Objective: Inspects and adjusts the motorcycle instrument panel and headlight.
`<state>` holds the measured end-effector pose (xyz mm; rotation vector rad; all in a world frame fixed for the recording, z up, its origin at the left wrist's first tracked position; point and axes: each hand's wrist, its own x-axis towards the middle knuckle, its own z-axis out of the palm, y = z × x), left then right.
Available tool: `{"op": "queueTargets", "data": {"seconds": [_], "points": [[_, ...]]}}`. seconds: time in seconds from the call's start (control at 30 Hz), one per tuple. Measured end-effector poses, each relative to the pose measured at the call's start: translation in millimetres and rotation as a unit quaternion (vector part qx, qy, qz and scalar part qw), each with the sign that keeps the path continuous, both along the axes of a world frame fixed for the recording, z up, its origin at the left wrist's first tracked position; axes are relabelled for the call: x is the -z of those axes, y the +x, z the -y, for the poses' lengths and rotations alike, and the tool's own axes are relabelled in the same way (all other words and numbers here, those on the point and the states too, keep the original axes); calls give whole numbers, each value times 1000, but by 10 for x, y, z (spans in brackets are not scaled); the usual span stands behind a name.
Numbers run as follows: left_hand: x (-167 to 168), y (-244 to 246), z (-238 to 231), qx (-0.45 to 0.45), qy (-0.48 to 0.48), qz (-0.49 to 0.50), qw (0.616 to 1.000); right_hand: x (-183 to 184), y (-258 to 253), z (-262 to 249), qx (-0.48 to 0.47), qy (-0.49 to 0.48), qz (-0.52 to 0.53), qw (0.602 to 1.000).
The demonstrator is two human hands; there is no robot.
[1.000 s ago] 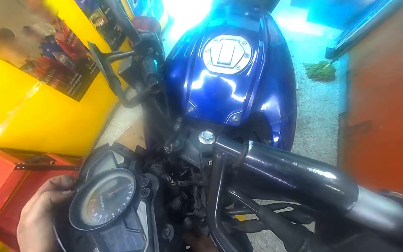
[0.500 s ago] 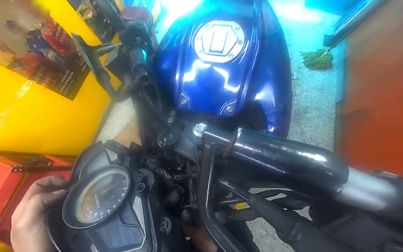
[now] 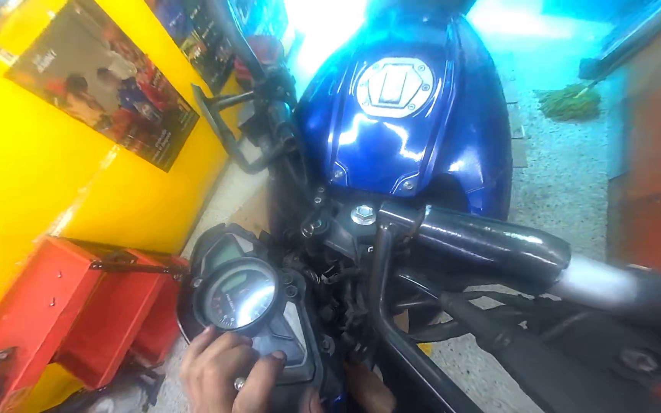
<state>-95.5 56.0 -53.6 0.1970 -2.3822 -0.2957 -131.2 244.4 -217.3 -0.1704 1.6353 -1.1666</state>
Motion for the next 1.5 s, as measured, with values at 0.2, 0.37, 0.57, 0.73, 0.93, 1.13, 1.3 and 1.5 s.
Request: {"op": "queueTargets", "data": {"seconds": [0.2,0.37,0.57,0.73,0.93,1.13,1.3,1.5], "points": [[22,-146,-2,-43,7,-56,997,-326,-83,43,135,-62,81,985],[61,-86,92,-18,-7,-60,998,-399,-37,-32,198,-29,-228,953],[85,-45,143,22,19,-84,996,-725,-112,91,159,-24,-266,951],[69,-48,172,23,17,-93,995,-468,-360,208,101,-163,-160,968],[38,-67,140,17,20,-95,995,-733,-553,275,66,-185,35,980],[14,-149,108,-2,28,-99,995,-461,-671,260,57,-297,170,938],[7,-166,28,-44,47,-96,993,-967,-393,-5,135,-203,60,968],[40,-216,-21,-69,68,-118,988,-1714,34,-66,168,-106,-473,859]]}}
